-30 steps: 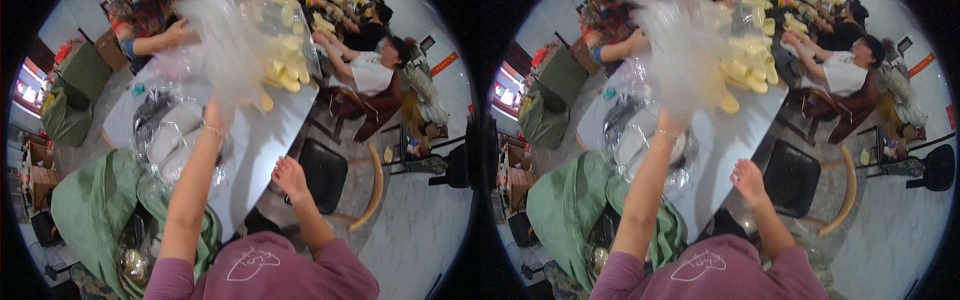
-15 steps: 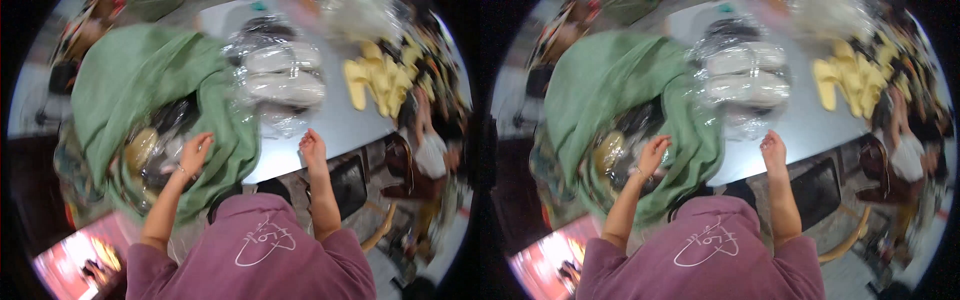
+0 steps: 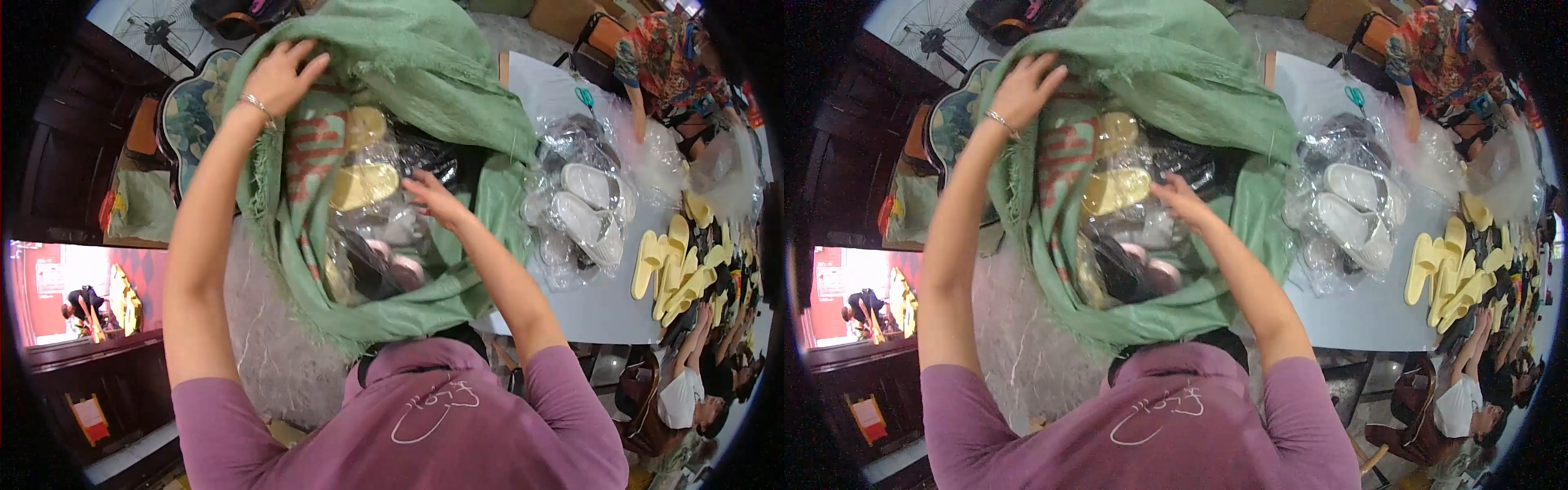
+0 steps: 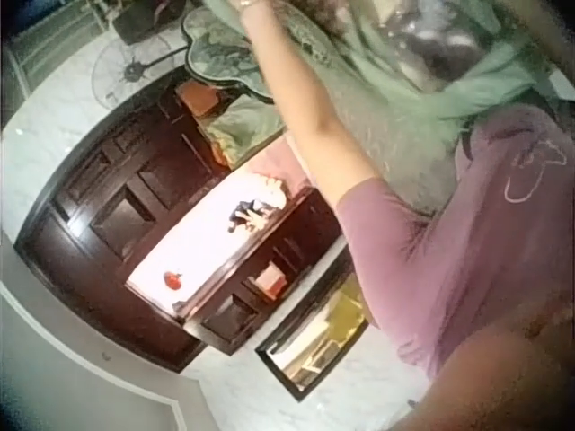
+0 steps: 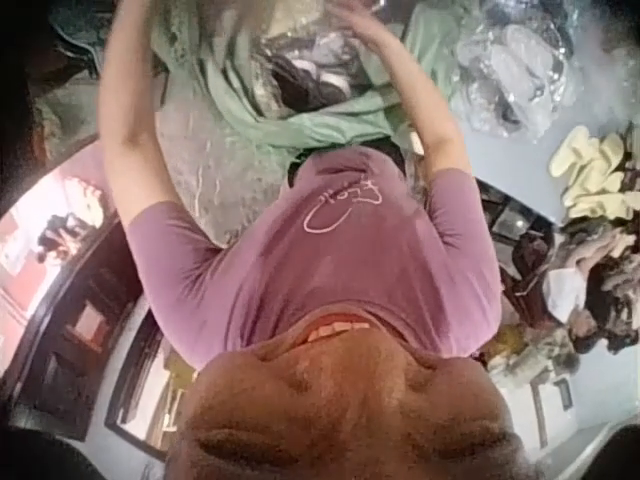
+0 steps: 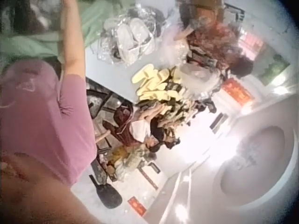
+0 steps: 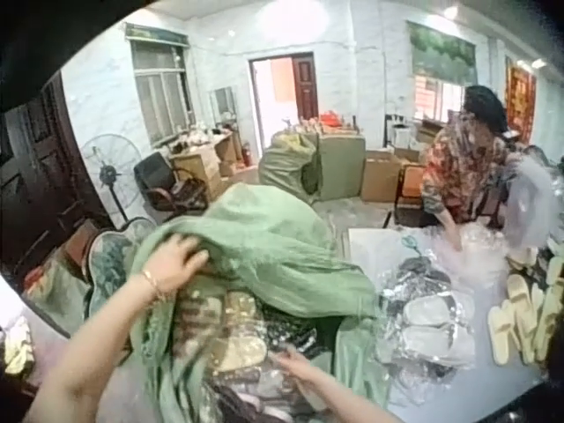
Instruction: Unpacking and sorting various pairs of plastic slippers from a large sack onto a workstation table.
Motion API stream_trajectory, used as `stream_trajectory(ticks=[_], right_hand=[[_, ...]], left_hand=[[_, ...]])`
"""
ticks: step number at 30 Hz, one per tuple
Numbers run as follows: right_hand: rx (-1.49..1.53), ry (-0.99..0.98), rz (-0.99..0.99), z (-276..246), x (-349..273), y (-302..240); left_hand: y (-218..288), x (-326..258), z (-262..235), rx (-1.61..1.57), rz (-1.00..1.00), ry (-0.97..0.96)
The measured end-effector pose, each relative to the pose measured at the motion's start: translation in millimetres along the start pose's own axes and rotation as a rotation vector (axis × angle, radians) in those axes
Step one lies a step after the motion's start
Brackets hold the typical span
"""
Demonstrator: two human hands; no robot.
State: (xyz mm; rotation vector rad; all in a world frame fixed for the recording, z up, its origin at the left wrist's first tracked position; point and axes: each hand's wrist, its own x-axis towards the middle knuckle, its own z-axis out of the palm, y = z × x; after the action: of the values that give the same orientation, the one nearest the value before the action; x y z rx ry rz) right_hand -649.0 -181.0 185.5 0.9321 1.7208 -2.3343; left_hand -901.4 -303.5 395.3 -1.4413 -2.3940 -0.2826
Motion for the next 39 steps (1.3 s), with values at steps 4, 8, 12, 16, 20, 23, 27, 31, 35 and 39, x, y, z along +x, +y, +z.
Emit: stream_trajectory(ticks=[4,8,12,16,20,23,27,31,35,39], right_hand=[[0.101,0.154,-0.108,-33,60,-90],[0.011,0.224,-0.425,-74,61,-205],[-0.616,0.690,-0.487,-97,112,-253],[-0.695,0.692,-0.302,-152,146,-222],[-0.759,0.667,-0.226,-92,162,-212],[-0.648,0.442,-0.534,-97,174,-189],[-0.735,0.354,-0.663,-75,199,-183],[-0.376,0.421,-0.652,-89,220,-172],[-0.003,0.390,-0.648,-52,244,-130],[0.385,0.406,-0.632,-55,239,-107]], left_hand=[[-55,58,-6,0.098,-0.035,0.042],[-53,79,28,0.181,-0.177,-0.139],[-56,66,75,0.081,-0.192,-0.341],[-29,98,137,-0.022,-0.322,-0.460],[-103,110,181,0.142,-0.506,-0.348],[-133,140,227,0.207,-0.546,-0.122],[-159,138,236,0.051,-0.641,-0.137],[-133,125,263,0.080,-0.309,-0.111],[-136,101,250,-0.008,-0.210,-0.142],[-161,100,266,-0.161,-0.064,0.098]])
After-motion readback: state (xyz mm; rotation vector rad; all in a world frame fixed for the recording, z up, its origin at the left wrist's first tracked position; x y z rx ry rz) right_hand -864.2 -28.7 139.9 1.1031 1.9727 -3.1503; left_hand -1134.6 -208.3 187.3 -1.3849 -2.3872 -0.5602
